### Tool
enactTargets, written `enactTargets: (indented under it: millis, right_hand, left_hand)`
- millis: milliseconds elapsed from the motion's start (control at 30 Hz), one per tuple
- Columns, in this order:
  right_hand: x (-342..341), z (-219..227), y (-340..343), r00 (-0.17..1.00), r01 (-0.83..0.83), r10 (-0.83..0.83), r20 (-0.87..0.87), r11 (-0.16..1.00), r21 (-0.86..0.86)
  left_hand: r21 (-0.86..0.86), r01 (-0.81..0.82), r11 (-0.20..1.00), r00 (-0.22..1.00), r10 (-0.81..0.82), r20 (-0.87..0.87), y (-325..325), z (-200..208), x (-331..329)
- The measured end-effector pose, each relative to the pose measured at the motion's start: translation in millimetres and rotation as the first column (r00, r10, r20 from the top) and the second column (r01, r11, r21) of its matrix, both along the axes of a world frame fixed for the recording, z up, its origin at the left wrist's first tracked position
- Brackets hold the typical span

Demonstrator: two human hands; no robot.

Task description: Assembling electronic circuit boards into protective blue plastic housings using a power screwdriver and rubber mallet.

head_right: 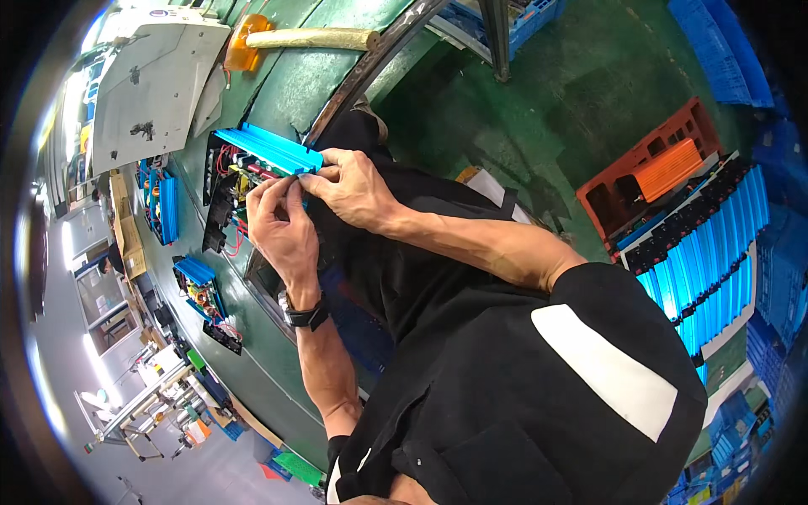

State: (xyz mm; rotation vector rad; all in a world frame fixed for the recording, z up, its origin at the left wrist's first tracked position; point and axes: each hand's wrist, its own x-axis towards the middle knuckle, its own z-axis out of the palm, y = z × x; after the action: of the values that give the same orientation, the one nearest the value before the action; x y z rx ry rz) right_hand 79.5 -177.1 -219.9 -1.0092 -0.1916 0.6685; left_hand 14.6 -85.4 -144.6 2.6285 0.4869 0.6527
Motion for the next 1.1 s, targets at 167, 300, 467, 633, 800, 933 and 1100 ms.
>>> enactTargets:
  millis: [167, 300, 467, 633, 800, 933, 1100]
  right_hand:
    - [-3, 1, 2, 1.0, 0.003, -0.002, -0.011, 1.0, 0.013]
    - [-1, 2, -1, 1.0, -0.002, 0.002, -0.021, 1.0, -0.018]
    - [0, 1, -2, 1.0, -0.025, 0.026, -0.015, 0.998, 0.063]
    - [4, 1, -4, 0.999, -0.041, 0.044, -0.031, 0.995, 0.089]
    - [5, -2, -3, 0.992, -0.071, 0.084, -0.097, 0.988, 0.135]
    - [11, 3, -9, 0.982, -0.129, 0.143, -0.124, 0.985, 0.113]
    - [8, -3, -5, 0.993, -0.077, 0.087, -0.085, 0.991, 0.106]
  left_hand:
    - [-0.097, -0.055, 0.994, 0.996, 0.062, 0.063, -1, -8, -1]
    - [0.038, -0.001, 0.999, 0.995, -0.003, 0.099, 1, -13, 2]
    - [0.118, 0.038, 0.992, 0.998, -0.044, 0.049, 2, -3, -1]
    - [0.153, 0.093, 0.984, 0.996, -0.09, -0.028, 3, 6, 8]
    - [0.143, 0.108, 0.984, 0.992, -0.098, -0.079, 3, 11, 9]
    - [0.236, 0.122, 0.964, 0.991, -0.103, -0.09, 1, 9, 6]
    - [0.354, 0.188, 0.916, 0.982, -0.165, -0.094, 6, 5, 5]
